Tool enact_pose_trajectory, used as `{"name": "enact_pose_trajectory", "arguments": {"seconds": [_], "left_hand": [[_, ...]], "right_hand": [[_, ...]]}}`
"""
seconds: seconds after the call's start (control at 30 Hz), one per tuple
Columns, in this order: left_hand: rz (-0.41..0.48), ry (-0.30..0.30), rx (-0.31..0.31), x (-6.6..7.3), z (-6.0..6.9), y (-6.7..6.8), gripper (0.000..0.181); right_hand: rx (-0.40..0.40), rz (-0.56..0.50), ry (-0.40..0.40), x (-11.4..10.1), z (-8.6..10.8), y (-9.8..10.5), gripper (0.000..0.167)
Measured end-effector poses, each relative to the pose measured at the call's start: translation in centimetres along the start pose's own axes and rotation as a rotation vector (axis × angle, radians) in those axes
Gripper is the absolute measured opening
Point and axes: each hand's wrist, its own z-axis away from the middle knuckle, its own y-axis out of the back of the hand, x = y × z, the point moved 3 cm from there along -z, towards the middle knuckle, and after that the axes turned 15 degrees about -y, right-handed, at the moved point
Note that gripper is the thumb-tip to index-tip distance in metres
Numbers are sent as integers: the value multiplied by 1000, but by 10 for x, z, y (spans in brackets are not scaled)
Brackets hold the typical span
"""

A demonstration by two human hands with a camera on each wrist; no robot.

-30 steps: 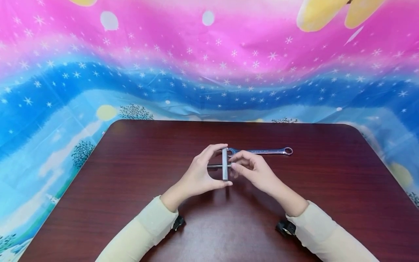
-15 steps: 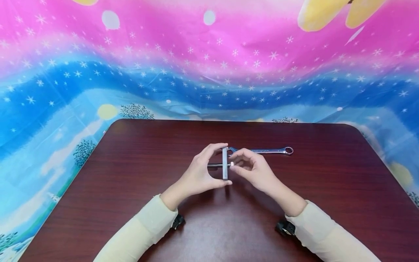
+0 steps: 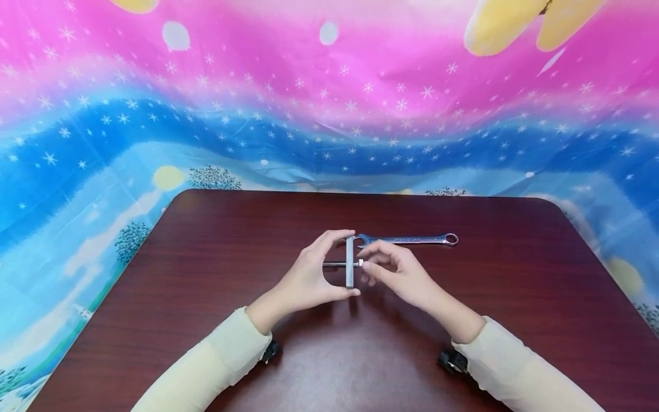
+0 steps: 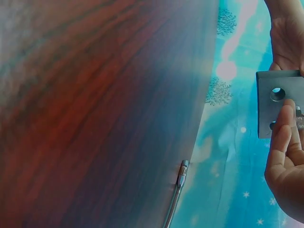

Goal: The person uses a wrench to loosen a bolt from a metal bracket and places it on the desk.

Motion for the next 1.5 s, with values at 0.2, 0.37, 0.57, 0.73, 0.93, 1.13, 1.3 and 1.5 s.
{"name": "enact_pose_trajectory", "arguments": {"seconds": [0.2,0.37,0.57,0.73,0.93,1.13,1.3,1.5], "left_hand": [[-5,-14,-17,1,5,0,93],[-9,-39,-18,3,5,1,94],[-17,-44,-26,4,5,2,93],[-33,-5,-34,2,8,4,93],[-30,-8,-49,4,9,4,93],[-40,-30,-56,6,7,3,93],[-47,-31,-55,7,5,2,94],[-57,-64,-56,10,-3,1,94]], "right_hand": [[-15,-23,1,2,-3,-9,17],[25,-40,28,1,-5,-14,16],[75,-20,33,2,-6,-15,8],[81,41,28,2,-3,-14,28],[-5,37,14,4,0,-11,29],[-67,8,26,8,4,-7,27],[-22,4,74,7,2,-3,13],[0,-39,81,5,-2,-1,12]]}}
